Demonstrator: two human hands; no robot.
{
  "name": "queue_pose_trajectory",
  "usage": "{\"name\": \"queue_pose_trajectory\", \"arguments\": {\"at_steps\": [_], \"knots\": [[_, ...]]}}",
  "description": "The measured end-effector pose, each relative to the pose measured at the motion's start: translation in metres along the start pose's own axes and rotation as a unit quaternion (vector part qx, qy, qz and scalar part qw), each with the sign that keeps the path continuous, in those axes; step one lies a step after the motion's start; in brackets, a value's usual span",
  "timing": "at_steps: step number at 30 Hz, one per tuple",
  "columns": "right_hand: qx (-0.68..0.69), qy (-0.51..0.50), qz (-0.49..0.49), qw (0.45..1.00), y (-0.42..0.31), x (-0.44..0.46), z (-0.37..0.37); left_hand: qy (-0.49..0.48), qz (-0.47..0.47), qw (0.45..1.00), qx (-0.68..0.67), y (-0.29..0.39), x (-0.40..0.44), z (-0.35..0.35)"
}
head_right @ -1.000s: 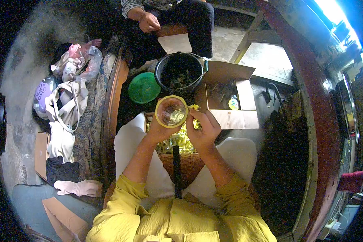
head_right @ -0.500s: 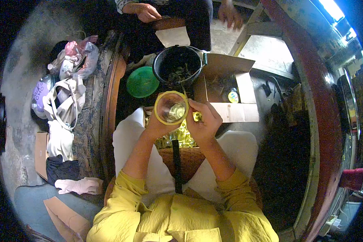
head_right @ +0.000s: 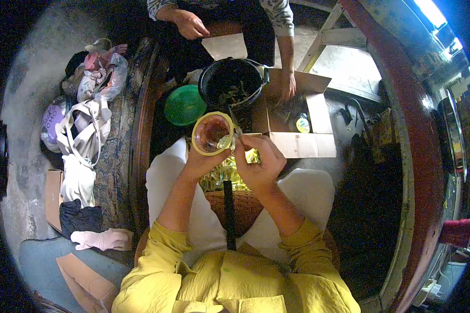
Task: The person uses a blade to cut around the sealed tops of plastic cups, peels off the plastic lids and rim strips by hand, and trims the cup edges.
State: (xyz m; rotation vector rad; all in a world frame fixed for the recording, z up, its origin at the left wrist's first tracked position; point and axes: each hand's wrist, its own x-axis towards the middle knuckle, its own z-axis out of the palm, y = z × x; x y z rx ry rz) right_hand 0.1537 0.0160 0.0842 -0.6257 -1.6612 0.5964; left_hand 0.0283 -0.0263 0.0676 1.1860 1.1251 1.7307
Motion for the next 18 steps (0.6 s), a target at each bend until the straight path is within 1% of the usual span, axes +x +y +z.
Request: {"name": "queue_pose_trajectory", "arguments": {"at_steps": [2, 5, 8, 11, 14, 18], "knots": [[-0.001, 0.003, -0.001, 1.000, -0.0017, -0.0008, 0.0002, 0.006, -0.002, 1.000, -0.002, 0.0006, -0.0004, 0.0010], [-0.005, 0.005, -0.002, 1.000, -0.0039, -0.0007, 0.0009, 0.009, -0.038, 0.999, 0.001, 0.0019, -0.0016, 0.0002], [-0.013, 0.002, -0.012, 1.000, -0.0043, 0.0025, 0.0018, 0.005, -0.013, 1.000, -0.004, 0.0007, 0.0011, 0.0004], [-0.023, 0.000, -0.015, 1.000, -0.0028, 0.0016, 0.0010, 0.005, -0.019, 1.000, 0.020, -0.0007, 0.0011, 0.0014], [-0.026, 0.002, -0.013, 1.000, -0.0011, 0.0007, 0.0014, 0.013, 0.004, 0.999, 0.038, -0.0077, -0.0006, 0.0019], [-0.037, 0.004, -0.007, 0.999, -0.0008, -0.0007, 0.0011, 0.014, 0.019, 0.995, 0.097, -0.0074, -0.0019, 0.0016]]}}
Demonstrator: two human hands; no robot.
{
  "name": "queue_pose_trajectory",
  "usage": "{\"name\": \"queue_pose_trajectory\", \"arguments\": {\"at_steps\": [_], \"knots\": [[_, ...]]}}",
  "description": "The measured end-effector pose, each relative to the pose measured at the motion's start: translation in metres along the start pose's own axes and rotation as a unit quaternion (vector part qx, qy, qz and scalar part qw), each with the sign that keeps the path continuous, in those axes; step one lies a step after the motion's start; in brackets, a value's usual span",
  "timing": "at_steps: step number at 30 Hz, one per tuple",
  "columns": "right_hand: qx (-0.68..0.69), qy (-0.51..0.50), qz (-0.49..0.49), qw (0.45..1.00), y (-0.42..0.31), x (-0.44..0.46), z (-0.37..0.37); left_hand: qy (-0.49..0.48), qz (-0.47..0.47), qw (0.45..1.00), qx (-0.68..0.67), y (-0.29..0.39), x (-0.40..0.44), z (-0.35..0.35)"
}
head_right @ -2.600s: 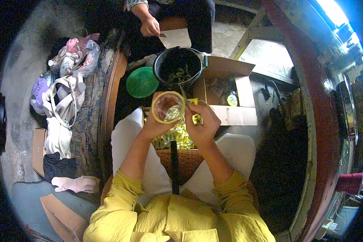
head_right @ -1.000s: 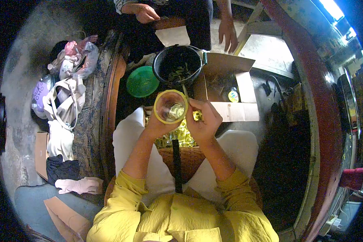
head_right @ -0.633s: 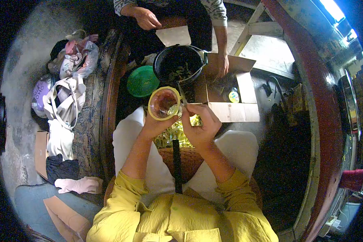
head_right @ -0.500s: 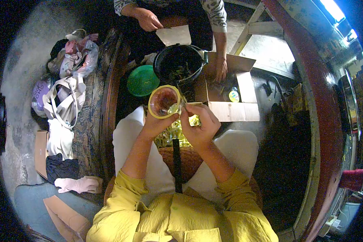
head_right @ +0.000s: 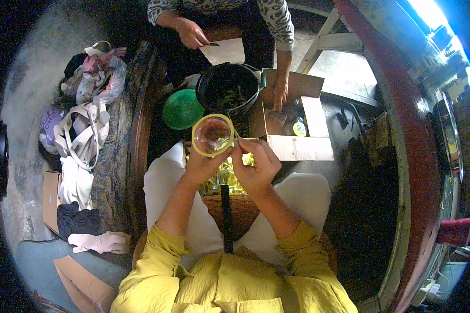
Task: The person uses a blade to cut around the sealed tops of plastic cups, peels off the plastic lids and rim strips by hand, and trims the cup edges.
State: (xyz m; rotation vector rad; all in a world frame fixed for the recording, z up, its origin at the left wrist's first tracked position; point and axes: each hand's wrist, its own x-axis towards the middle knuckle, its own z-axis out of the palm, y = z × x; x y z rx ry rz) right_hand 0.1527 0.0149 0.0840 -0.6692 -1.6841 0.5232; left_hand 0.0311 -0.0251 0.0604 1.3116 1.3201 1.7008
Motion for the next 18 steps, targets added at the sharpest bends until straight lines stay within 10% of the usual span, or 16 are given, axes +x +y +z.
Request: {"name": "queue_pose_trajectory", "arguments": {"at_steps": [18], "knots": [[0.022, 0.019, 0.027, 0.999, 0.010, 0.006, -0.005, -0.052, 0.002, 0.997, -0.057, -0.007, -0.002, 0.006]]}}
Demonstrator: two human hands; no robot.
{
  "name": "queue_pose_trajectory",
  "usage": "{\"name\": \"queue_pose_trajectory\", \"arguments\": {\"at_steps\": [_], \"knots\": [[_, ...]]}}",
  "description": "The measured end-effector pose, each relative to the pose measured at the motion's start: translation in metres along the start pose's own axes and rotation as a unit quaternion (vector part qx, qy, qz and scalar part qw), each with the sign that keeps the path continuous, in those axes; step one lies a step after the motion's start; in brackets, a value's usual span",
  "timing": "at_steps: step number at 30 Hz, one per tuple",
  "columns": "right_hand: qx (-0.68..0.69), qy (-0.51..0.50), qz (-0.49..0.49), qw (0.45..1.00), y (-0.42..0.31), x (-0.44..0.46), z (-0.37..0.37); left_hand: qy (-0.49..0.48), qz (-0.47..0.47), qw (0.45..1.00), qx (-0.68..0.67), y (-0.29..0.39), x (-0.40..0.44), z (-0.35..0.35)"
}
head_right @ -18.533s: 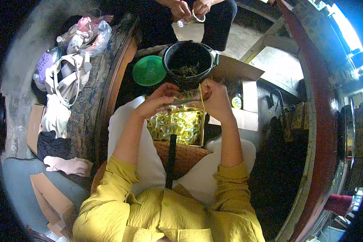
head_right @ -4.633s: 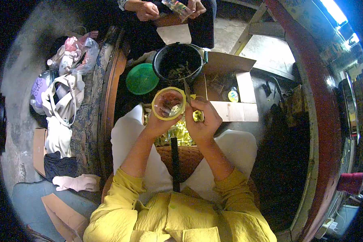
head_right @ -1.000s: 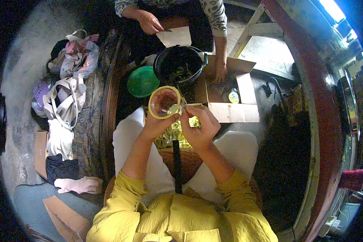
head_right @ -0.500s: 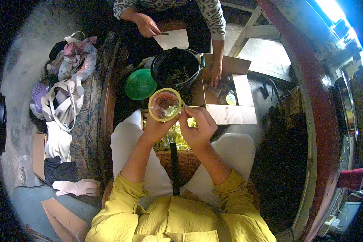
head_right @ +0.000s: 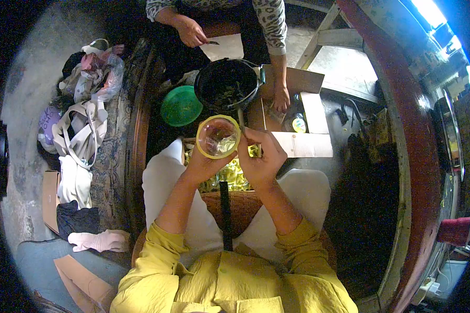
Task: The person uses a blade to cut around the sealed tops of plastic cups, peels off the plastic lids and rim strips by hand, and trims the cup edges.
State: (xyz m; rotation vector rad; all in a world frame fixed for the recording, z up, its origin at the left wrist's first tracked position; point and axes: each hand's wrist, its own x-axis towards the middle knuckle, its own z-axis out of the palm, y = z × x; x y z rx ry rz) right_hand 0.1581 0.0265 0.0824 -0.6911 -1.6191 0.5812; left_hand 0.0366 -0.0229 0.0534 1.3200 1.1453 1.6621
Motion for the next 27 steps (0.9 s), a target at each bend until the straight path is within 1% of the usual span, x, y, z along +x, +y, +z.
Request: {"name": "queue_pose_trajectory", "arguments": {"at_steps": [1, 5, 7, 11, 16, 18, 21, 25, 27], "knots": [[0.004, 0.007, 0.012, 1.000, 0.000, -0.001, 0.000, 0.008, 0.002, 1.000, -0.006, 0.002, -0.001, 0.001], [0.017, -0.004, 0.000, 1.000, -0.003, -0.003, -0.001, 0.026, -0.012, 0.999, 0.017, 0.001, 0.001, -0.003], [0.030, -0.015, -0.003, 0.999, -0.005, -0.004, -0.001, 0.021, -0.022, 0.999, 0.020, 0.010, 0.003, -0.004], [0.013, -0.018, -0.022, 1.000, -0.005, -0.004, 0.003, 0.023, -0.016, 0.998, 0.050, 0.002, 0.003, -0.007], [-0.008, -0.022, -0.046, 0.999, -0.003, -0.002, 0.002, 0.016, -0.010, 0.999, 0.028, -0.002, 0.003, -0.007], [-0.022, -0.017, -0.045, 0.999, -0.004, -0.001, 0.002, 0.007, -0.016, 1.000, 0.008, -0.003, 0.004, -0.007], [-0.017, -0.019, -0.034, 0.999, -0.002, 0.001, 0.000, 0.008, -0.016, 0.998, 0.054, 0.000, 0.002, -0.003], [-0.005, -0.041, -0.026, 0.999, 0.003, 0.003, -0.003, 0.004, -0.024, 1.000, 0.005, 0.006, 0.000, -0.003], [0.016, -0.035, 0.003, 0.999, 0.006, 0.001, -0.002, -0.002, -0.012, 1.000, -0.008, 0.003, 0.001, -0.004]]}}
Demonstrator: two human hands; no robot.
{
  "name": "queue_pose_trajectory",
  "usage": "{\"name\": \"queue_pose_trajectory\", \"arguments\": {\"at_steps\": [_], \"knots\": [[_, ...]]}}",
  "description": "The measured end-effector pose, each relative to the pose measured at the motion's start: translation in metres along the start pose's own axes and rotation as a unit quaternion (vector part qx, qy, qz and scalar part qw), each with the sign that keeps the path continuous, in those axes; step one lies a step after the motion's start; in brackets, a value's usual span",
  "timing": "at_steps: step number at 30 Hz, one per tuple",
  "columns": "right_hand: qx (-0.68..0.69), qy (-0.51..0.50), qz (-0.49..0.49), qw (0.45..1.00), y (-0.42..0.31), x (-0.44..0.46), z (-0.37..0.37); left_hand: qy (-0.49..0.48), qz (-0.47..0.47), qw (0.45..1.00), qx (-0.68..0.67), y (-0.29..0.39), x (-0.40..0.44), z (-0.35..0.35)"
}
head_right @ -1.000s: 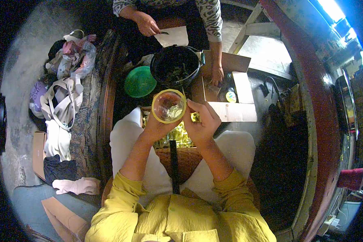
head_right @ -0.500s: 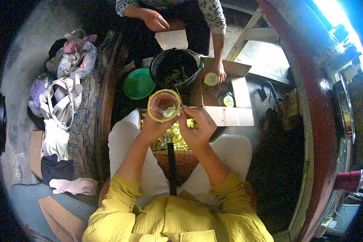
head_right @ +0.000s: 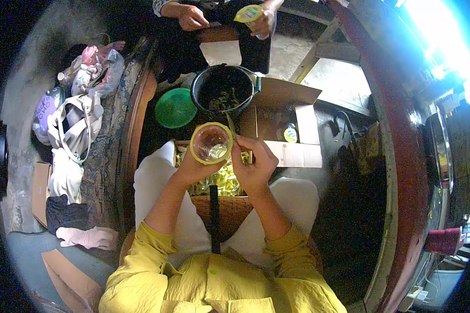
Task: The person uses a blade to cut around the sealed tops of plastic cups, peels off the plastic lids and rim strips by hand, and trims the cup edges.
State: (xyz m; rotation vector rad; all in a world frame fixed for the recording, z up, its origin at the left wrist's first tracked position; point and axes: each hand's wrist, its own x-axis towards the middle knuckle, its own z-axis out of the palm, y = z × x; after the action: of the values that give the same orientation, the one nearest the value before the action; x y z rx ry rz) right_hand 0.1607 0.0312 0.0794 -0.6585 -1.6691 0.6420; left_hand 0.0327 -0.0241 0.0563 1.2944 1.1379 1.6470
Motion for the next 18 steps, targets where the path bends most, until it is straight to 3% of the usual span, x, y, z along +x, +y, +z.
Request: {"name": "queue_pose_trajectory", "arguments": {"at_steps": [10, 18], "knots": [[0.027, -0.029, 0.034, 0.999, -0.003, -0.004, 0.002, 0.021, 0.000, 1.000, 0.006, 0.014, 0.001, -0.004], [0.010, -0.011, -0.001, 1.000, -0.004, -0.004, 0.003, 0.023, -0.020, 1.000, 0.004, 0.006, 0.002, -0.004]]}}
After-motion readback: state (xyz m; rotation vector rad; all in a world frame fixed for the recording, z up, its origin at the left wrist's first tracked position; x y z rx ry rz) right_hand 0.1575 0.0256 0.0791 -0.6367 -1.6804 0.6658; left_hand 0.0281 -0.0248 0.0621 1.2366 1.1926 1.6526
